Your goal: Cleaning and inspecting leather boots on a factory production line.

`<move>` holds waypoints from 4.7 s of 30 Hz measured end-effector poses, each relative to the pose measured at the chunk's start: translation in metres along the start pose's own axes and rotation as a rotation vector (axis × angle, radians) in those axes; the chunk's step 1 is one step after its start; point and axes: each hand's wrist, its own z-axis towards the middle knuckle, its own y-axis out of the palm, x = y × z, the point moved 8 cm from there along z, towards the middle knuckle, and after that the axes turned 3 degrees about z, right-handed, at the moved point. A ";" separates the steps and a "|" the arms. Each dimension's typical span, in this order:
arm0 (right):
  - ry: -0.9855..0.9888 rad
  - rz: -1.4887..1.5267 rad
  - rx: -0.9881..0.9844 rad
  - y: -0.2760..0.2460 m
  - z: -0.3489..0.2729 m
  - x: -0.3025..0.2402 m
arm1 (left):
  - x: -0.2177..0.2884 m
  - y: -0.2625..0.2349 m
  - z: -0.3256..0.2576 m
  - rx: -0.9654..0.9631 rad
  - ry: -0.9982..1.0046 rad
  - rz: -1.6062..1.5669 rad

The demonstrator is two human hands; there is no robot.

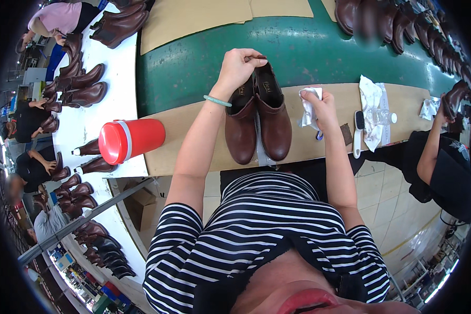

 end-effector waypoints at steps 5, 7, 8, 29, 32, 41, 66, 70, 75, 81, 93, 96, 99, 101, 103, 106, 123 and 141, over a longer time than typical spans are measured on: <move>-0.011 0.002 -0.046 0.006 -0.005 0.000 | -0.009 -0.001 0.003 -0.008 -0.013 0.047; -0.016 -0.001 -0.060 0.008 -0.003 0.001 | -0.009 -0.002 0.005 0.002 0.011 -0.016; -0.184 -0.106 -0.056 0.010 -0.003 -0.012 | -0.009 -0.001 0.006 -0.003 0.014 -0.010; -0.772 -0.651 -0.467 0.093 -0.018 -0.087 | -0.010 -0.002 0.006 -0.053 -0.091 -0.128; -0.688 -0.567 -0.427 0.080 -0.013 -0.083 | -0.011 -0.004 0.006 -0.065 -0.081 -0.133; -0.492 -0.375 -0.220 0.060 -0.003 -0.084 | -0.016 -0.025 -0.037 -0.177 0.031 -0.381; -0.831 -0.699 0.018 0.187 -0.006 -0.080 | -0.043 -0.035 -0.055 0.402 0.220 -0.490; -0.721 -0.917 0.062 0.158 0.007 -0.075 | -0.046 -0.031 -0.053 0.360 0.207 -0.461; -0.373 -0.373 -0.025 0.092 -0.012 -0.091 | -0.045 -0.037 -0.056 0.142 0.123 -0.621; 0.005 -0.108 0.108 -0.047 -0.035 -0.055 | -0.119 -0.067 -0.093 0.172 -0.148 -0.674; 0.401 0.423 -0.139 -0.088 -0.111 0.110 | -0.192 -0.002 -0.252 0.043 -0.672 -0.823; 0.440 0.420 -0.182 -0.076 -0.113 0.117 | -0.189 0.013 -0.261 0.045 -0.683 -0.923; 0.473 0.376 -0.206 -0.069 -0.113 0.125 | -0.188 0.015 -0.264 0.102 -0.687 -0.873; 0.473 0.344 -0.207 -0.068 -0.112 0.130 | -0.188 0.015 -0.263 0.129 -0.699 -0.910; 0.475 0.317 -0.199 -0.069 -0.111 0.135 | -0.190 0.018 -0.264 0.136 -0.694 -0.914; 0.474 0.304 -0.211 -0.066 -0.113 0.135 | -0.189 0.019 -0.264 0.144 -0.687 -0.885; 0.407 0.247 -0.196 -0.066 -0.105 0.112 | -0.155 -0.026 -0.220 0.243 -0.523 -0.554; -0.028 -0.368 0.089 -0.078 -0.046 0.034 | 0.002 -0.056 -0.115 0.432 0.393 0.426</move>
